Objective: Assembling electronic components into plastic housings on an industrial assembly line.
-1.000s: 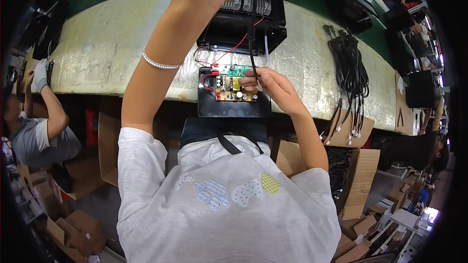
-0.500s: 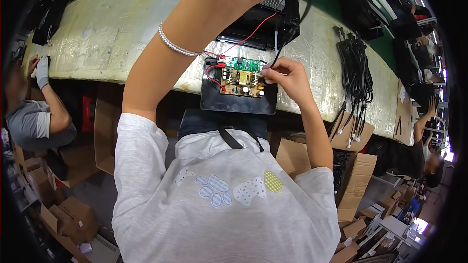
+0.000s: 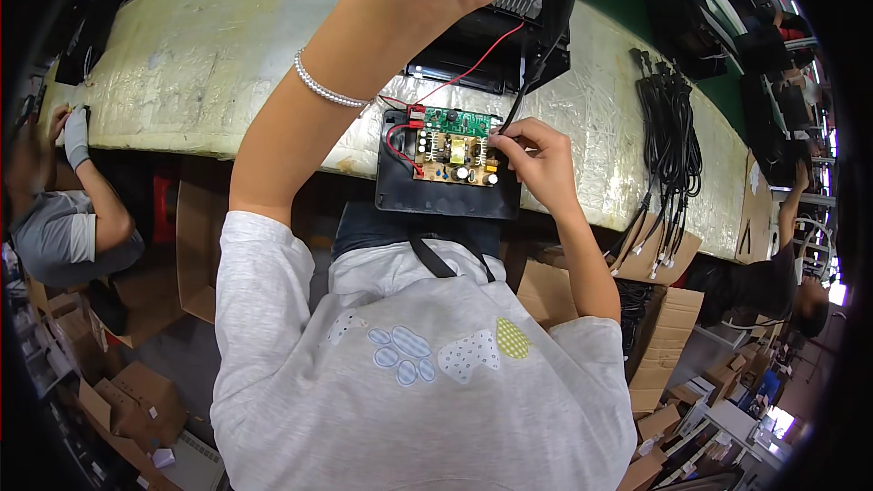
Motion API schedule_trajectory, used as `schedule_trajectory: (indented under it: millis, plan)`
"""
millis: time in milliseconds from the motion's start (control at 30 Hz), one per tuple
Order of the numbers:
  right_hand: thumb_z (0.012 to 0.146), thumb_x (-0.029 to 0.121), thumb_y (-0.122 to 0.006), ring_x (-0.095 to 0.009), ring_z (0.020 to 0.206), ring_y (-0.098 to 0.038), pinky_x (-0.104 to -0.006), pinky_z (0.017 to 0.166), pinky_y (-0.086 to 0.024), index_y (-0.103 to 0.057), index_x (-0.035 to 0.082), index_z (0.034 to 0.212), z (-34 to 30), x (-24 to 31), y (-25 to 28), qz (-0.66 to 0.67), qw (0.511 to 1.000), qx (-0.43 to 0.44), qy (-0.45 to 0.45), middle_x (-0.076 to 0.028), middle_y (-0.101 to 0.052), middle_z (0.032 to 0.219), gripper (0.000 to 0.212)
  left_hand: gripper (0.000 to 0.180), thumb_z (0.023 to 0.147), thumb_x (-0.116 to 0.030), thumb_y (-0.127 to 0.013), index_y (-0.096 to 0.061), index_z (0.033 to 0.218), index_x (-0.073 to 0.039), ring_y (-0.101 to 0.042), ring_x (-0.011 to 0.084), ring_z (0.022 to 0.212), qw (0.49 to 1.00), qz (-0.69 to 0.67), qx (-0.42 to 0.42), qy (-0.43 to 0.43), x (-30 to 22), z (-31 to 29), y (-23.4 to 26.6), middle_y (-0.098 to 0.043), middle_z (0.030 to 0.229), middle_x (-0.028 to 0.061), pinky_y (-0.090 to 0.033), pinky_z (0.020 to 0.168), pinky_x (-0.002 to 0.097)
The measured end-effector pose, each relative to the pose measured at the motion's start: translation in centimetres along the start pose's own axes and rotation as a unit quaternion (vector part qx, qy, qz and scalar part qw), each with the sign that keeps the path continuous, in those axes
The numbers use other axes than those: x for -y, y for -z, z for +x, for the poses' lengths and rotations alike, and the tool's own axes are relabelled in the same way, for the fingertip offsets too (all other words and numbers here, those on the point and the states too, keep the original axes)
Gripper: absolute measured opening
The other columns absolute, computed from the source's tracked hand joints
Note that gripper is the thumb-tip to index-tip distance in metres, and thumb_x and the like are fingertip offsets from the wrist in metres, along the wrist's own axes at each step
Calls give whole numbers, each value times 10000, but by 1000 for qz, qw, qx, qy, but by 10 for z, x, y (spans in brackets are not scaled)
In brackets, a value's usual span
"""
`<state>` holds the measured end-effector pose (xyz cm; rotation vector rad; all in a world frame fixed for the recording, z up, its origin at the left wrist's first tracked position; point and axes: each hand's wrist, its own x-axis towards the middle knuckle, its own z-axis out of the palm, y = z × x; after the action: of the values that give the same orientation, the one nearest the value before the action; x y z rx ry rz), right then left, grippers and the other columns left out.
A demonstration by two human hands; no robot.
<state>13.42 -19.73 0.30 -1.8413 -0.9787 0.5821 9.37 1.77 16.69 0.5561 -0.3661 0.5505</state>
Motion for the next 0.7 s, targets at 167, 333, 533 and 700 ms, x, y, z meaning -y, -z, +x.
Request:
schedule_trajectory:
  millis: [167, 333, 533, 700]
  plan:
    - [822, 61, -725, -50, 629, -550, -210, 488, -396, -698, -9, 820, 3, -5, -1, -44, 996, -17, 79, -31, -621, 788, 76, 149, 990, -156, -537, -585, 1089, -56, -664, 190, 868, 1000, 11, 28, -4, 0, -2, 12, -653, 977, 71, -585, 829, 386]
    - [811, 49, -733, -55, 641, -481, -202, 536, -330, -720, 6, 841, -7, -17, -4, -32, 994, -37, 95, 0, -590, 830, 54, 147, 993, -160, -530, -589, 1084, -60, -665, 190, 884, 998, 20, 60, -3, -1, -7, 15, -656, 985, 69, -586, 851, 396]
    - [748, 15, -749, -223, 796, -533, -317, 721, -413, -730, 37, 874, -9, -23, -7, -129, 974, -85, 166, -67, -633, 789, 130, 162, 1002, -155, -505, -599, 1092, -58, -661, 169, 907, 997, 29, 49, 53, -4, -1, 19, -661, 983, 51, -586, 820, 369]
    - [794, 20, -719, -241, 756, -571, -325, 668, -446, -713, 28, 918, 1, -25, 17, -120, 974, -76, 174, -90, -646, 801, 125, 189, 1005, -164, -488, -568, 990, 6, -649, 206, 818, 963, 227, 48, 137, -17, 53, 88, -652, 922, 85, -549, 785, 308]
